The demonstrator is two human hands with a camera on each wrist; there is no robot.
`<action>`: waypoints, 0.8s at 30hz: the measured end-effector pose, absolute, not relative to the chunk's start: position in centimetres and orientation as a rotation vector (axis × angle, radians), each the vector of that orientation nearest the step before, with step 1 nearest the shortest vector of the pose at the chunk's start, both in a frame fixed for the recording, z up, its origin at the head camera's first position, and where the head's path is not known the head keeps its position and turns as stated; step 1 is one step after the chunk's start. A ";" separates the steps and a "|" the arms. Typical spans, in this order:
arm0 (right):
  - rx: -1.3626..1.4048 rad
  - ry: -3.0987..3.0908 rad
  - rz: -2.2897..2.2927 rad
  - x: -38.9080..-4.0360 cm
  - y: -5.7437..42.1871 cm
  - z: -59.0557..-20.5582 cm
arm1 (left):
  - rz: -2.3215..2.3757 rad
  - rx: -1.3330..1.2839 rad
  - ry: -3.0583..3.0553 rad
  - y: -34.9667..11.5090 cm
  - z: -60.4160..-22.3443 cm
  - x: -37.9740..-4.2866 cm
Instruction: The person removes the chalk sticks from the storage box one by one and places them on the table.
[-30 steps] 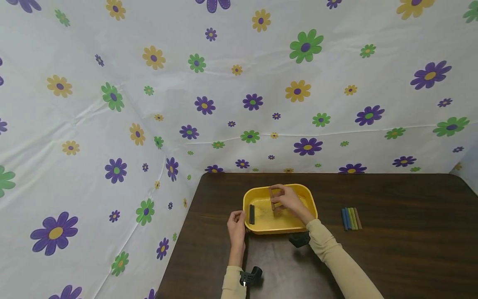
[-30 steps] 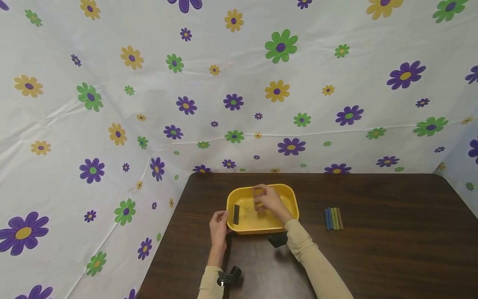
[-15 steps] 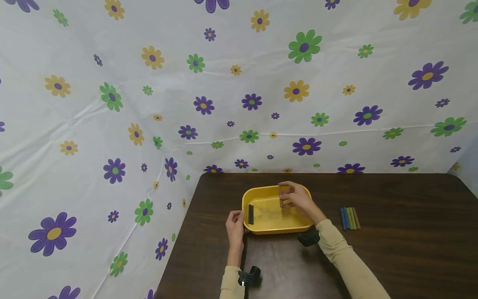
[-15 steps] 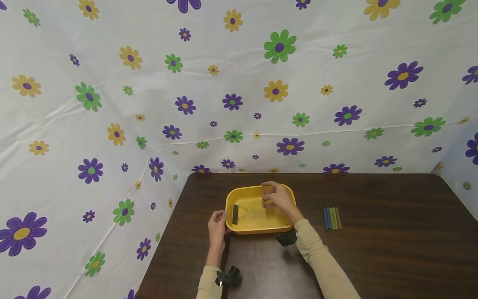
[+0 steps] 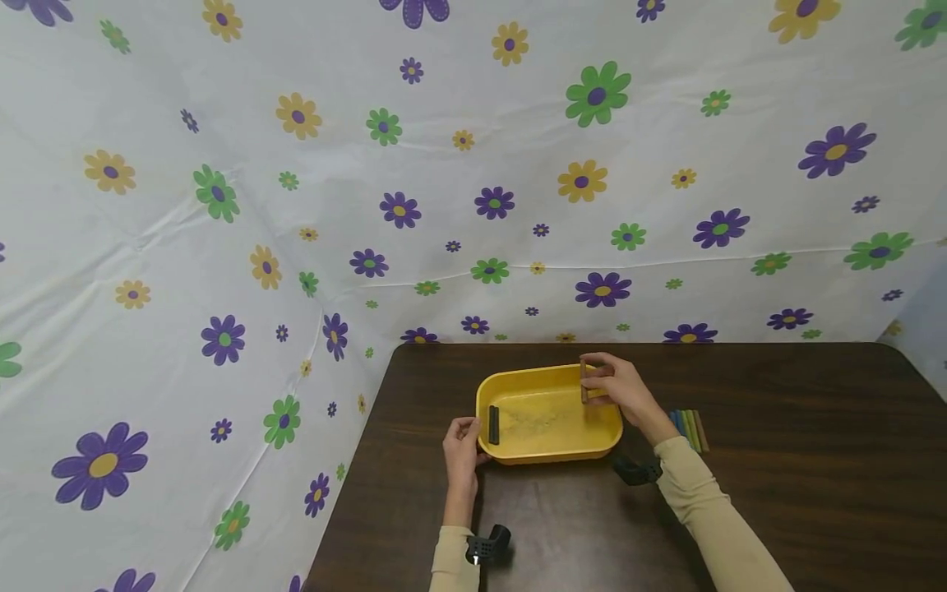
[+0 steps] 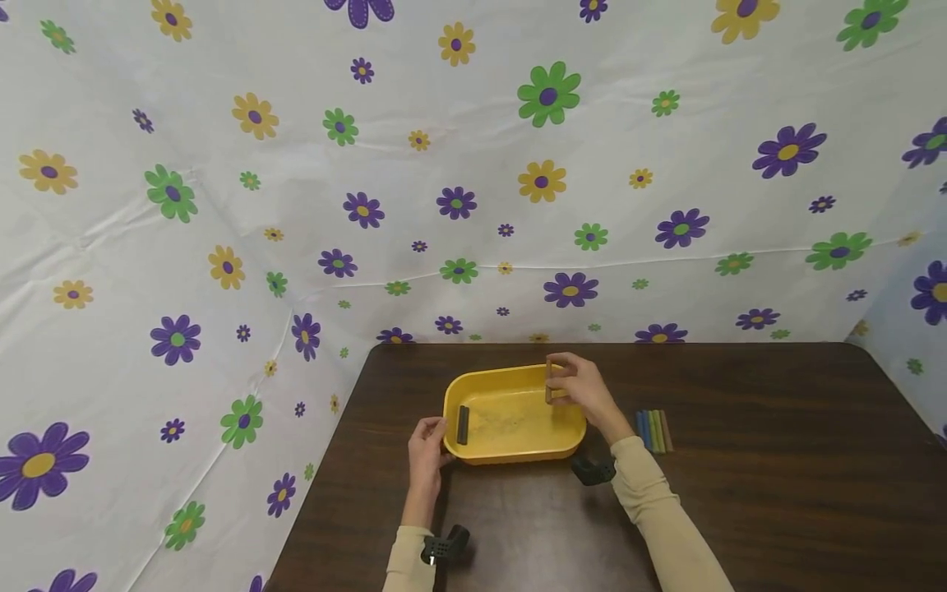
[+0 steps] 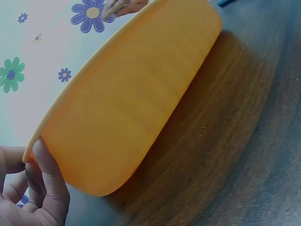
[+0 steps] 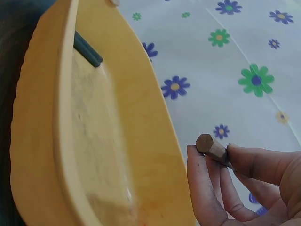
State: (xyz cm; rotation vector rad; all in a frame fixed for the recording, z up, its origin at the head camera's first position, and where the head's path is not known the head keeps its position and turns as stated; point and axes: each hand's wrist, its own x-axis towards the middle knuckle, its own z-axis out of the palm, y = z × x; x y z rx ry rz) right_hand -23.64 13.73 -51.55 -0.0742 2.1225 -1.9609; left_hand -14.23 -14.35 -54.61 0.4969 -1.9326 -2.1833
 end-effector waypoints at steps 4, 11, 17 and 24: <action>-0.072 2.106 -1.980 -23.5 15.2 -51.6 | -2.269 0.553 -1.947 -15.2 -55.6 -15.0; -0.059 2.140 -1.984 -23.1 17.8 -51.5 | -2.387 0.619 -1.913 -16.2 -57.8 -16.1; -0.052 2.172 -1.980 -22.5 20.0 -51.4 | -2.400 0.625 -1.912 -16.1 -57.6 -16.1; -0.011 2.189 -1.971 -21.9 22.3 -51.6 | -2.400 0.630 -1.910 -16.1 -57.5 -16.3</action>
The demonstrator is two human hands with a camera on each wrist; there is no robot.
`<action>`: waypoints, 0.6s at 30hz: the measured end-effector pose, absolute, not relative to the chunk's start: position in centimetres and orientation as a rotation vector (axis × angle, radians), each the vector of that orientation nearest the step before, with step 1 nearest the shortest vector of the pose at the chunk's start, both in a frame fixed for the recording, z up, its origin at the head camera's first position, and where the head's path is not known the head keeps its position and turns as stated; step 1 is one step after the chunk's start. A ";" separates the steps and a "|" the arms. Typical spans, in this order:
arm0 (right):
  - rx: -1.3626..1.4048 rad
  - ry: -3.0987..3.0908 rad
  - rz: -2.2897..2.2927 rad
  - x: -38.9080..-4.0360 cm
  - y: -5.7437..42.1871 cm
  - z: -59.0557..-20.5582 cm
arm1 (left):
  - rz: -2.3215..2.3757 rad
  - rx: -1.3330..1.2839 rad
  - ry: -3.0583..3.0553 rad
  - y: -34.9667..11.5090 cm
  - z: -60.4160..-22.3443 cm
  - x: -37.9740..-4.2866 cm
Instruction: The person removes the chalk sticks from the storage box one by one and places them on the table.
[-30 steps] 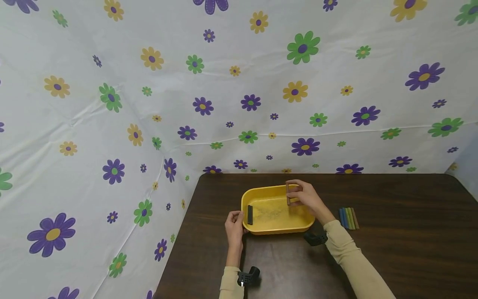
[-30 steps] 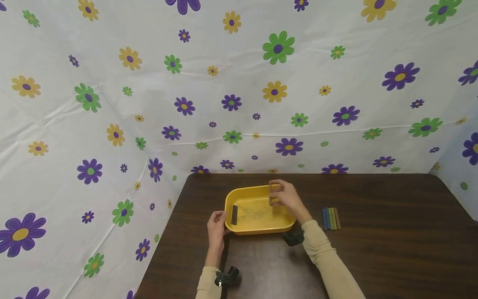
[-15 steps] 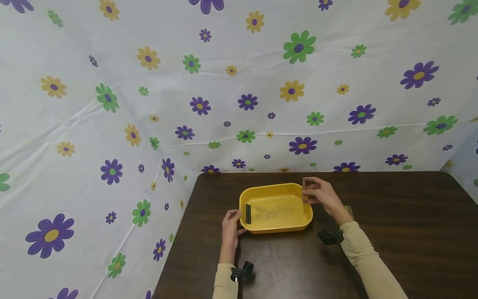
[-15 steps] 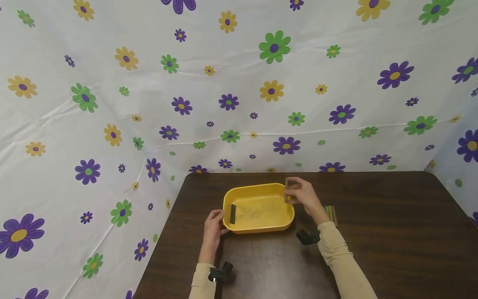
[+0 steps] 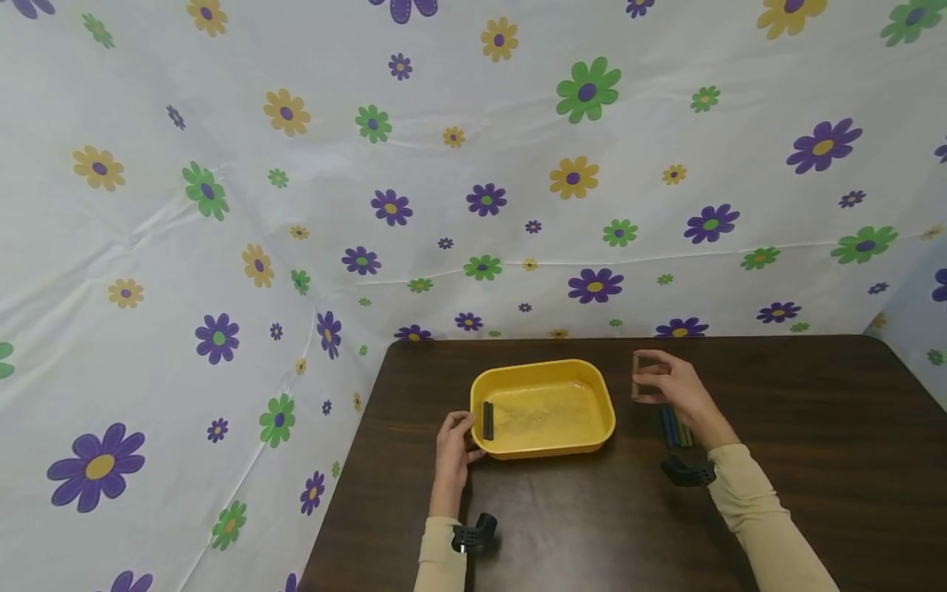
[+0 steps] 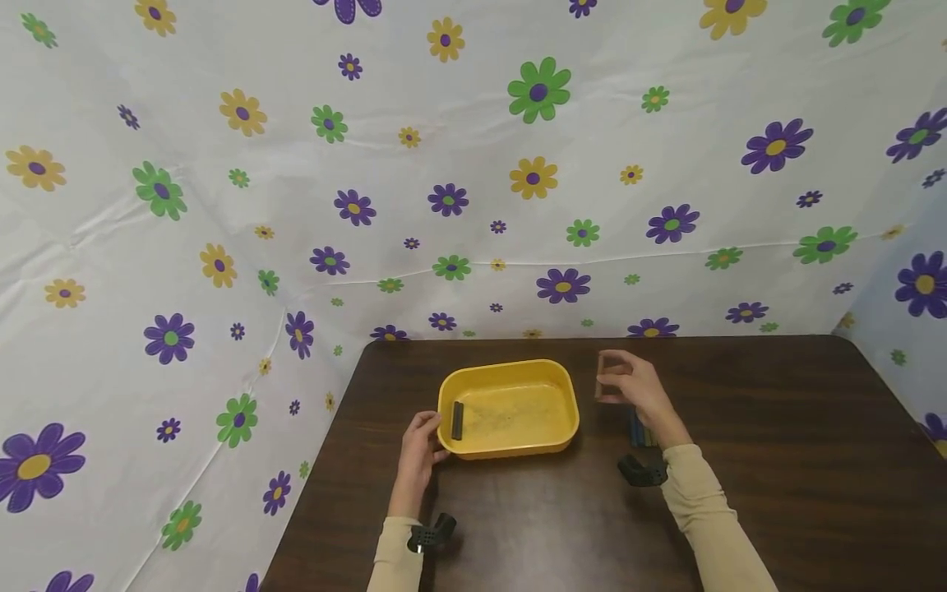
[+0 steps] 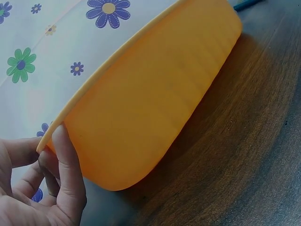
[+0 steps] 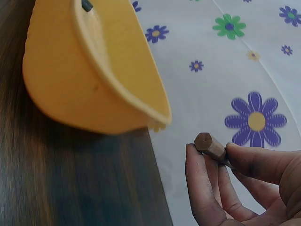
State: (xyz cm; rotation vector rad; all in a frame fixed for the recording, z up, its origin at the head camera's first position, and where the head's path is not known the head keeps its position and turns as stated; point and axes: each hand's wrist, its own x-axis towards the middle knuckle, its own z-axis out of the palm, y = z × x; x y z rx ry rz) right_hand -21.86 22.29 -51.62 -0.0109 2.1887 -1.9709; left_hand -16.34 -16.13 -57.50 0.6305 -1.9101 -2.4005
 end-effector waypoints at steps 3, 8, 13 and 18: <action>0.004 2.211 -1.944 -21.6 23.2 -51.9 | -2.404 0.633 -1.908 -16.1 -57.5 -16.3; -0.003 2.235 -1.919 -21.3 24.3 -52.3 | -2.399 0.657 -1.907 -16.1 -57.6 -16.3; -0.021 2.224 -1.930 -20.9 25.5 -52.6 | -2.419 0.658 -1.900 -16.2 -57.5 -16.2; -0.014 2.202 -1.953 -20.5 26.8 -53.0 | -2.444 0.645 -1.912 -16.2 -56.7 -16.0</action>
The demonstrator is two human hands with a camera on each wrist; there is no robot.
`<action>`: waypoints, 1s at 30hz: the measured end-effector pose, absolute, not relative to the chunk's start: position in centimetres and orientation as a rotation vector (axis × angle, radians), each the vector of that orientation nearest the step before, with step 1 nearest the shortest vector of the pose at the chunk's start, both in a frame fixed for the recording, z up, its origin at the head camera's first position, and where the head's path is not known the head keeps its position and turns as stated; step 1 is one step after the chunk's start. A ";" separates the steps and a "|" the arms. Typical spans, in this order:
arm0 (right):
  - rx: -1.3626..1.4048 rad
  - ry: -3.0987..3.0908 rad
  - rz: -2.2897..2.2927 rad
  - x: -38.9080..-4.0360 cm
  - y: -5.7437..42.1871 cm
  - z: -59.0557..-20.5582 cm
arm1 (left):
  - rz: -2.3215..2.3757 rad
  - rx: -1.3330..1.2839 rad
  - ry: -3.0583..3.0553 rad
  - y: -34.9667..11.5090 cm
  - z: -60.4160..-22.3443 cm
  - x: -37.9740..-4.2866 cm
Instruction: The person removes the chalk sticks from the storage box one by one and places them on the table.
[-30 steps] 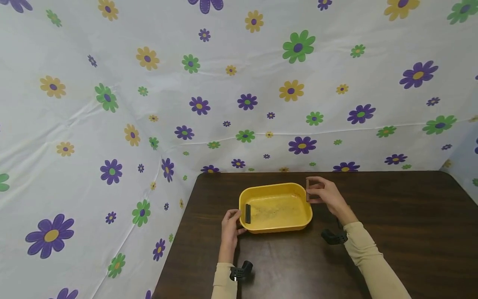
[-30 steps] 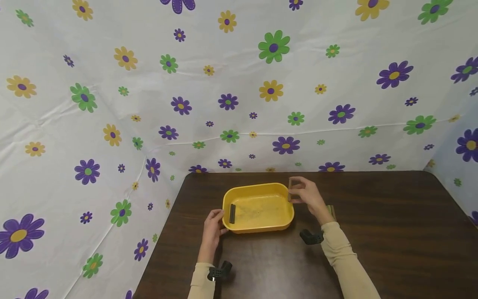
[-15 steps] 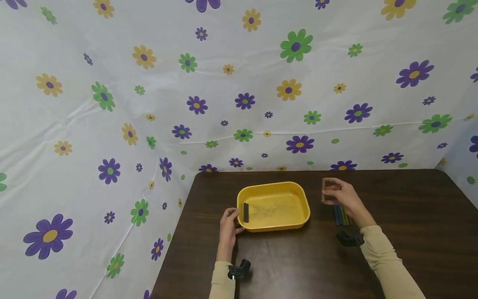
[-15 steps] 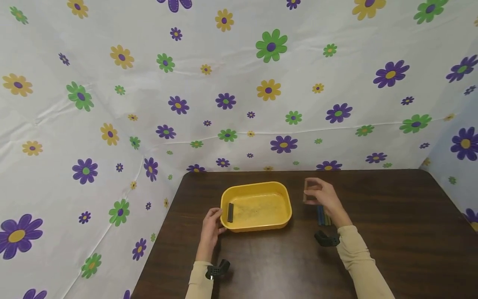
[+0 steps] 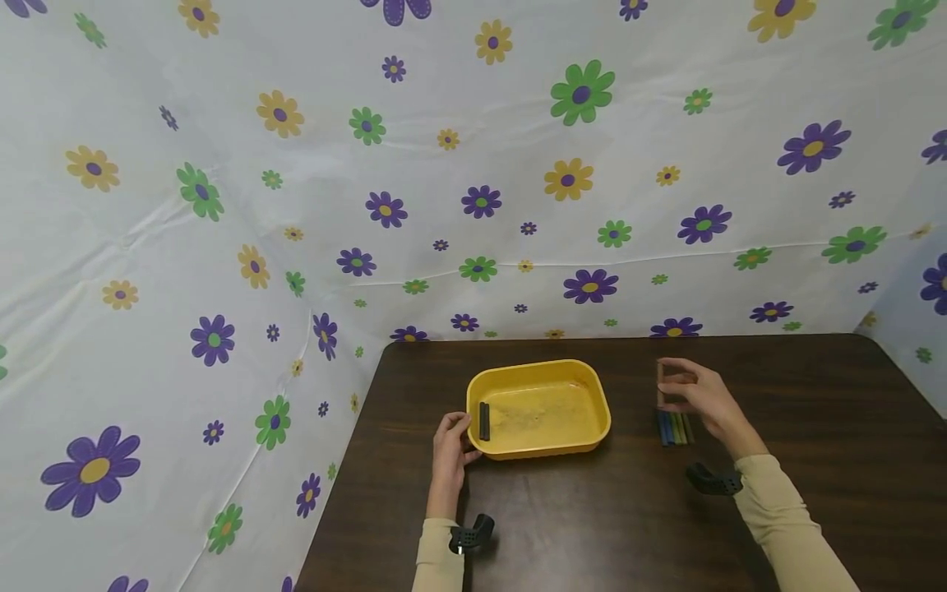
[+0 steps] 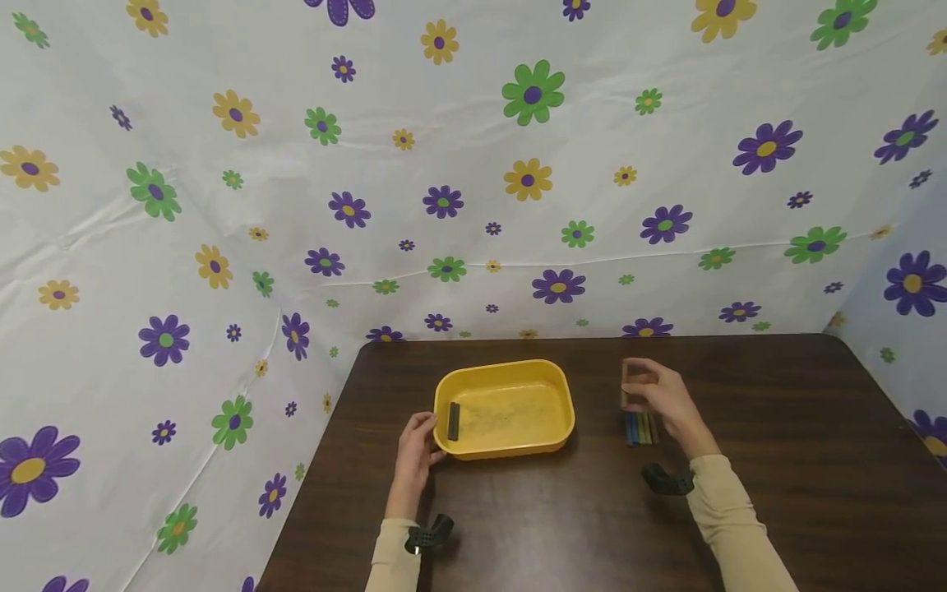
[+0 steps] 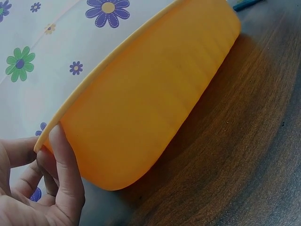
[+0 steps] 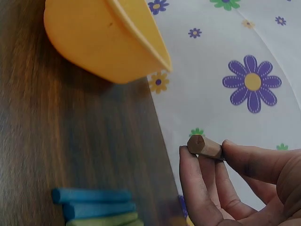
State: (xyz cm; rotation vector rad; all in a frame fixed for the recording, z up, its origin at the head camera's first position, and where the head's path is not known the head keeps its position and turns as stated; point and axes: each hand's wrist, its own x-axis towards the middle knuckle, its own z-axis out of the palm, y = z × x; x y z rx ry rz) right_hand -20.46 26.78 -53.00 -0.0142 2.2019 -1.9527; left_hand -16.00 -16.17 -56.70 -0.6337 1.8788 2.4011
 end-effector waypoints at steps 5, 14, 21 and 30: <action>-0.002 2.231 -1.917 -20.0 27.8 -53.6 | 2.387 -0.617 1.891 -16.0 -55.4 -15.7; 0.046 2.301 -1.832 -19.2 29.4 -54.9 | 2.401 -0.648 1.881 -16.2 -57.4 -16.4; 0.063 2.343 -1.767 -18.6 30.6 -55.9 | 2.405 -0.589 1.897 -15.9 -54.6 -15.1; 0.075 2.417 -1.649 -18.0 31.9 -56.9 | 2.419 -0.655 1.908 -16.1 -57.6 -16.3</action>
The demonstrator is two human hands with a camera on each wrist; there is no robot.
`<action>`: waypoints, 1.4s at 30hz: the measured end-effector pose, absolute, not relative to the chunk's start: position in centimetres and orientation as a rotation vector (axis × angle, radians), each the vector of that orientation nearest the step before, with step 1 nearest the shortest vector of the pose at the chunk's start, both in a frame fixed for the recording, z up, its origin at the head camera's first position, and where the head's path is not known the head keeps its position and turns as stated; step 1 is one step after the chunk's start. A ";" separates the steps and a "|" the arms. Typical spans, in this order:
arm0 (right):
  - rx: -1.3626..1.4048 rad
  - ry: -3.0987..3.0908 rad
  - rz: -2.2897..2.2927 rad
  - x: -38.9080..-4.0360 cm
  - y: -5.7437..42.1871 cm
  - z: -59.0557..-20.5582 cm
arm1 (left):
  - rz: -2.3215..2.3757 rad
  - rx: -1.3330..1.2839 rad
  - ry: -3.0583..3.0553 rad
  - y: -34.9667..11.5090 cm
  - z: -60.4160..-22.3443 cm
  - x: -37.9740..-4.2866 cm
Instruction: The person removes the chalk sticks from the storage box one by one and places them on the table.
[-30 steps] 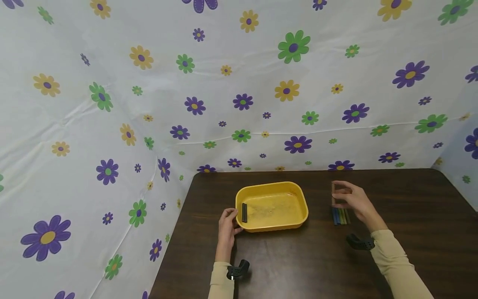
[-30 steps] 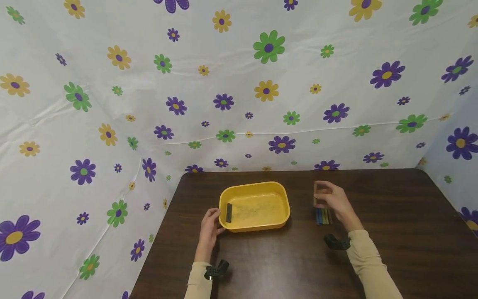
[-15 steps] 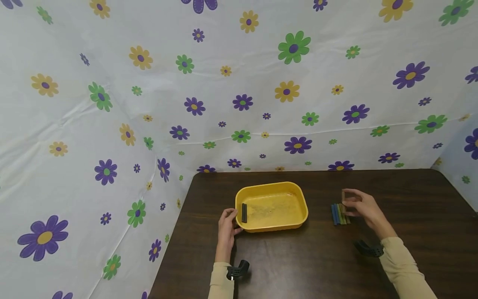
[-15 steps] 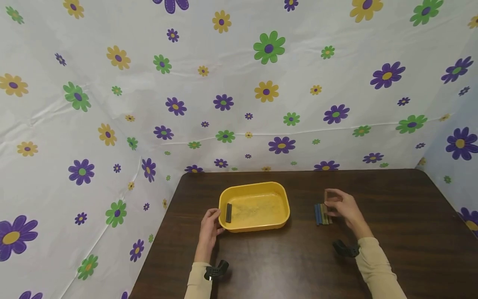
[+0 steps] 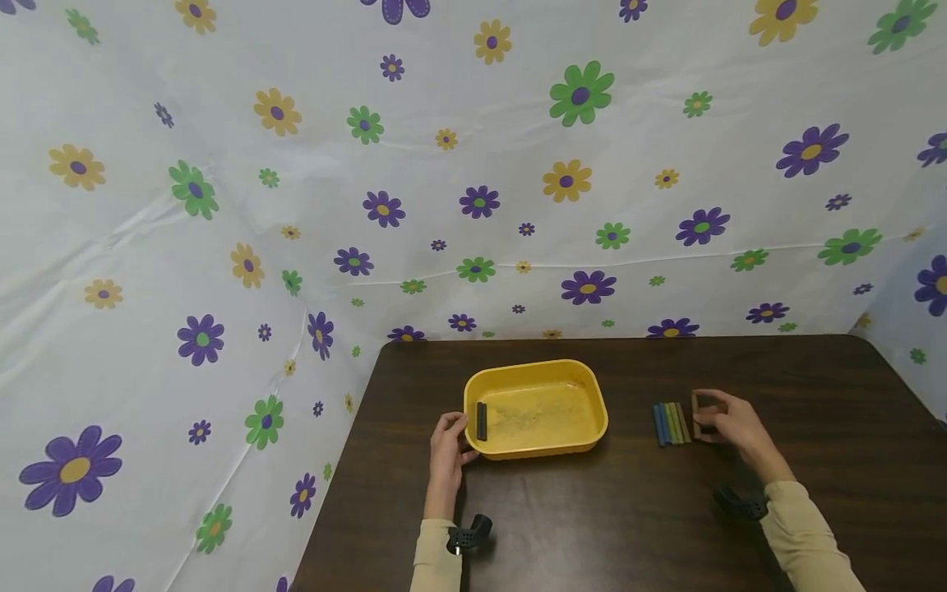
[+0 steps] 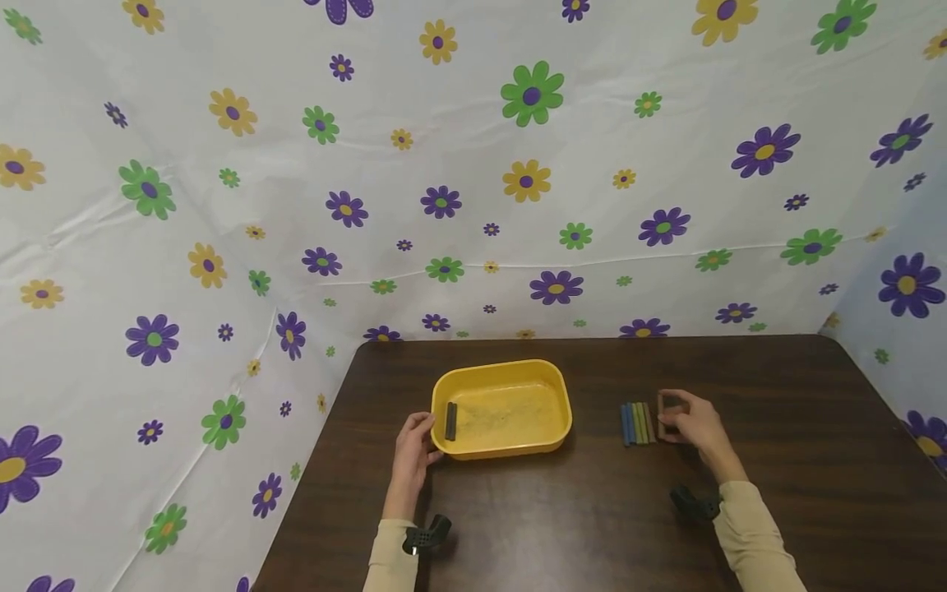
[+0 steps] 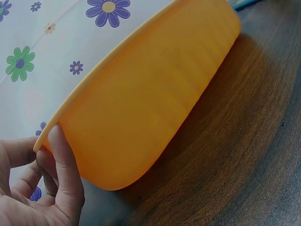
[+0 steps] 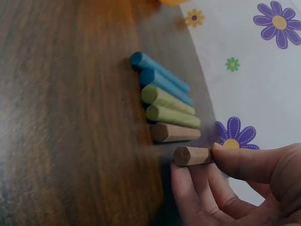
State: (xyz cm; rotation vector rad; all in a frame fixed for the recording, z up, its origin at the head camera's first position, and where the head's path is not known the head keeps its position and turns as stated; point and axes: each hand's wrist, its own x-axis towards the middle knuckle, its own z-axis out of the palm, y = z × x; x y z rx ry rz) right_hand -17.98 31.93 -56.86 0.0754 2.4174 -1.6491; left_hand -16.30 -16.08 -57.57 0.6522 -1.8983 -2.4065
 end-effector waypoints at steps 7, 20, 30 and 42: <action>0.075 2.457 -1.595 -17.7 32.0 -57.3 | -2.424 0.643 -1.892 -16.1 -57.5 -16.2; 0.128 2.689 -1.466 -17.6 31.0 -57.7 | -2.440 0.659 -1.887 -16.0 -57.2 -16.2; 0.138 2.663 -1.483 -17.5 30.6 -57.8 | -2.409 0.651 -1.873 -15.9 -57.8 -16.2; 0.217 2.630 -1.549 -17.4 30.5 -57.5 | -2.410 0.653 -1.876 -15.9 -57.9 -16.1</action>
